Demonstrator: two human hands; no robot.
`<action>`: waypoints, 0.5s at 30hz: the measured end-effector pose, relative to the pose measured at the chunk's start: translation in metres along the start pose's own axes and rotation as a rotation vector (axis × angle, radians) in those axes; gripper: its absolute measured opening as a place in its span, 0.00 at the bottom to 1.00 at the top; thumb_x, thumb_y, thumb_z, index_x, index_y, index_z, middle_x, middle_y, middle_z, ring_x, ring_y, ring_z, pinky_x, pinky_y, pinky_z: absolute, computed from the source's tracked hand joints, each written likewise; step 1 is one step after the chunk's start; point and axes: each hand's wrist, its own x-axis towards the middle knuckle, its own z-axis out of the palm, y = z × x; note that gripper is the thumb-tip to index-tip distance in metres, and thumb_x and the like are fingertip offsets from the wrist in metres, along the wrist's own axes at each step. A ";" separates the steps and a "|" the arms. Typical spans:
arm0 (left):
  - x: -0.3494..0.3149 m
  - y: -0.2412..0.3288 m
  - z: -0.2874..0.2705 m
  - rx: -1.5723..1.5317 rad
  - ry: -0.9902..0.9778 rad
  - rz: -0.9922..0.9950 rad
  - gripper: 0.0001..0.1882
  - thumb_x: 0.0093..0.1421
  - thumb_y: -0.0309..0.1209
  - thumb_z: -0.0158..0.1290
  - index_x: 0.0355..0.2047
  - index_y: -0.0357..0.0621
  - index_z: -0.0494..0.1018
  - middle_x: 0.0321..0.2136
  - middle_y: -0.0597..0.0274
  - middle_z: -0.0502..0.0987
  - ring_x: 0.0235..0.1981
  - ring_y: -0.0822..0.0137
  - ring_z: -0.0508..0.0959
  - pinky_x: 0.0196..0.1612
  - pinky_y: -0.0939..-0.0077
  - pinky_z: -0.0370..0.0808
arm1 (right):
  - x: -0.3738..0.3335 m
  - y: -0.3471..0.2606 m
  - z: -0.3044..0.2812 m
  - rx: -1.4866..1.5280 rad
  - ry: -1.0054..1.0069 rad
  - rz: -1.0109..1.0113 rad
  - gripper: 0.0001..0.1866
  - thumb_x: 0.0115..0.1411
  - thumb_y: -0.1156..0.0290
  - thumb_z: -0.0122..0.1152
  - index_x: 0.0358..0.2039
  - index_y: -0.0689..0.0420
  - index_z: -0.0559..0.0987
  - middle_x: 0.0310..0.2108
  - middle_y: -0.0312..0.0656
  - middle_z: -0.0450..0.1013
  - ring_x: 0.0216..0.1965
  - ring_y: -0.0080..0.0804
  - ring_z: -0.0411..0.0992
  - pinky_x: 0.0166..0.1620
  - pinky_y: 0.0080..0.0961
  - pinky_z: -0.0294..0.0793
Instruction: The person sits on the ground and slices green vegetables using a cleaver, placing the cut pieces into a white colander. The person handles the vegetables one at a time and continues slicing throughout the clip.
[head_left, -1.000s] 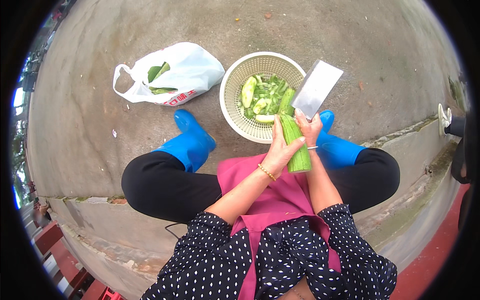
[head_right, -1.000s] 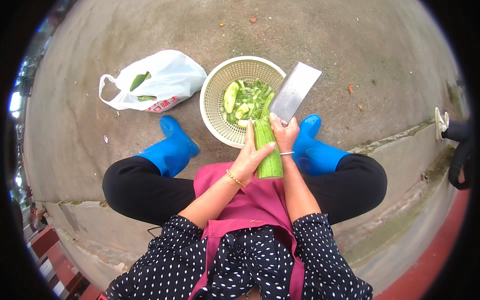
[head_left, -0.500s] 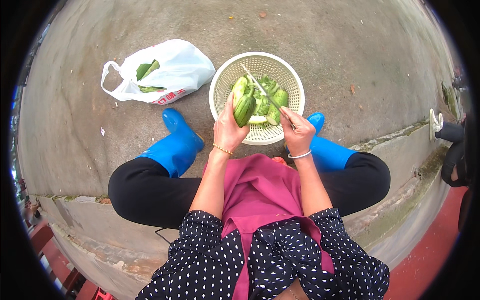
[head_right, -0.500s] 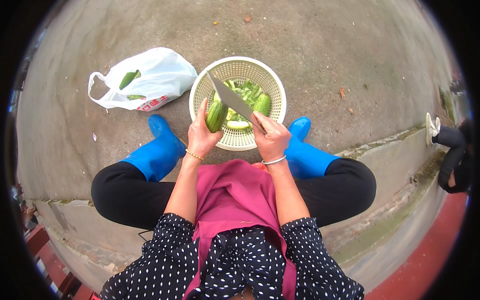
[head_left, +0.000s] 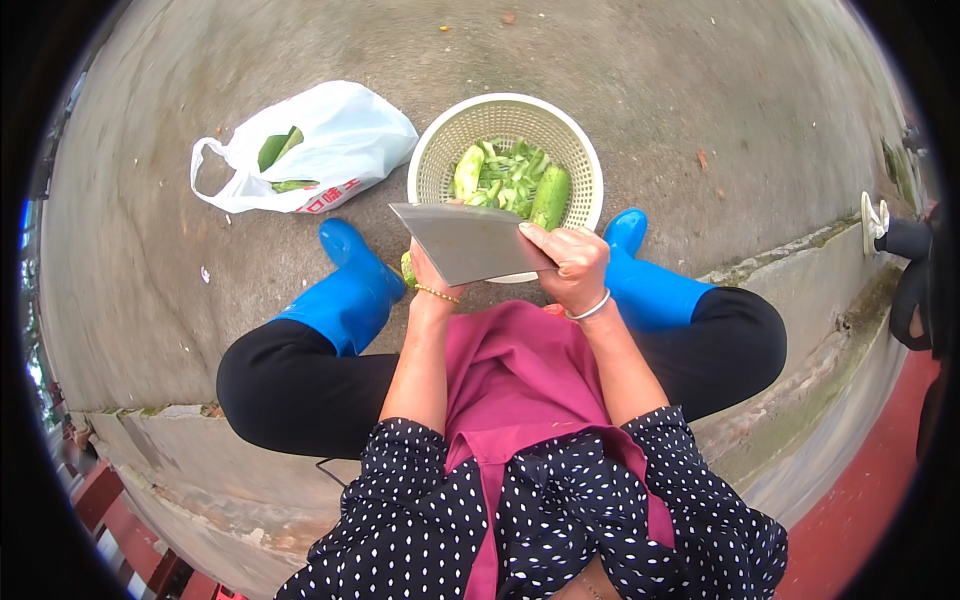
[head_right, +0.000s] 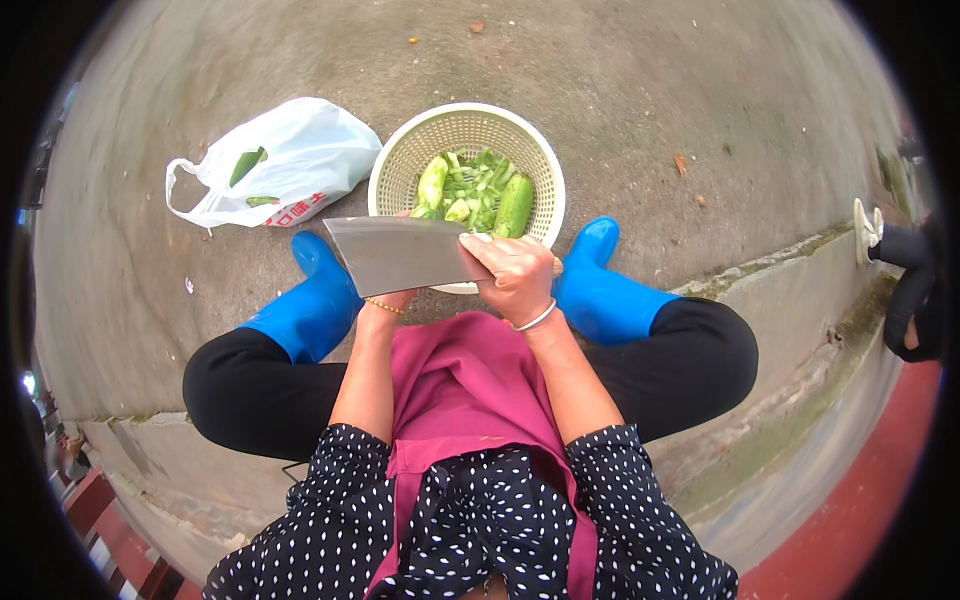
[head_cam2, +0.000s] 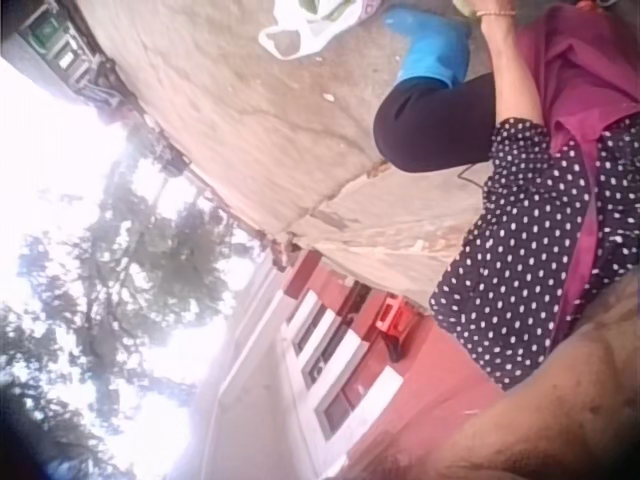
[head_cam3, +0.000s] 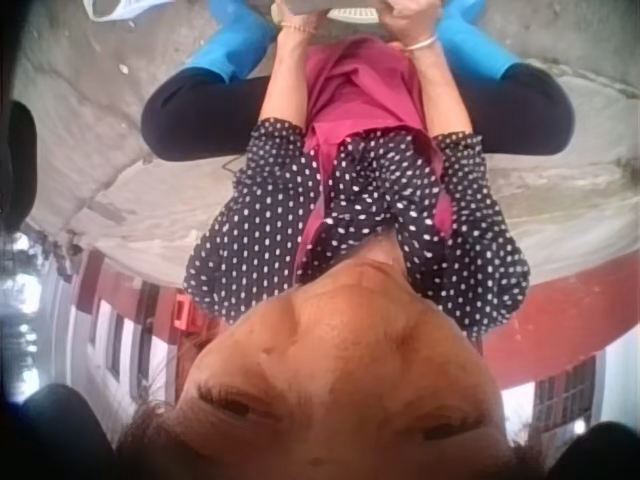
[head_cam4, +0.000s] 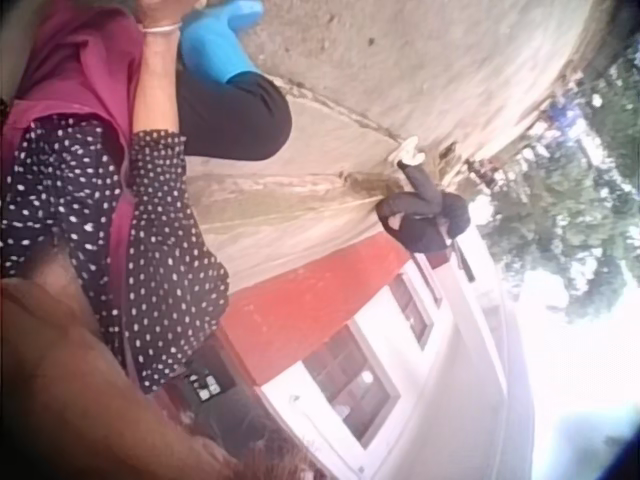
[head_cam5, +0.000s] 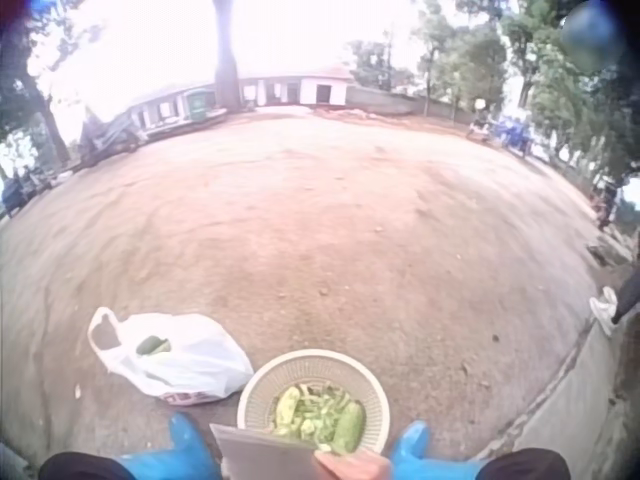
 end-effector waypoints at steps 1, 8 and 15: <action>-0.001 0.002 -0.001 -0.064 0.008 -0.014 0.20 0.48 0.36 0.61 0.41 0.43 0.76 0.35 0.51 0.78 0.38 0.48 0.76 0.42 0.57 0.72 | -0.001 -0.001 0.000 -0.019 -0.019 0.002 0.06 0.50 0.72 0.67 0.31 0.53 0.83 0.22 0.34 0.78 0.20 0.30 0.74 0.23 0.26 0.66; 0.009 0.028 -0.020 0.143 -0.264 -0.227 0.24 0.39 0.19 0.57 0.42 0.41 0.74 0.36 0.53 0.78 0.43 0.52 0.76 0.46 0.60 0.73 | -0.028 0.024 0.031 0.069 -0.071 0.235 0.06 0.56 0.67 0.63 0.34 0.48 0.83 0.25 0.39 0.78 0.26 0.38 0.77 0.27 0.31 0.74; 0.013 0.036 -0.026 0.134 -0.237 -0.273 0.22 0.39 0.21 0.59 0.39 0.43 0.76 0.35 0.54 0.78 0.43 0.51 0.76 0.47 0.59 0.72 | -0.024 0.020 0.026 0.096 -0.011 0.159 0.02 0.54 0.68 0.63 0.29 0.49 0.81 0.19 0.37 0.74 0.22 0.37 0.75 0.24 0.33 0.70</action>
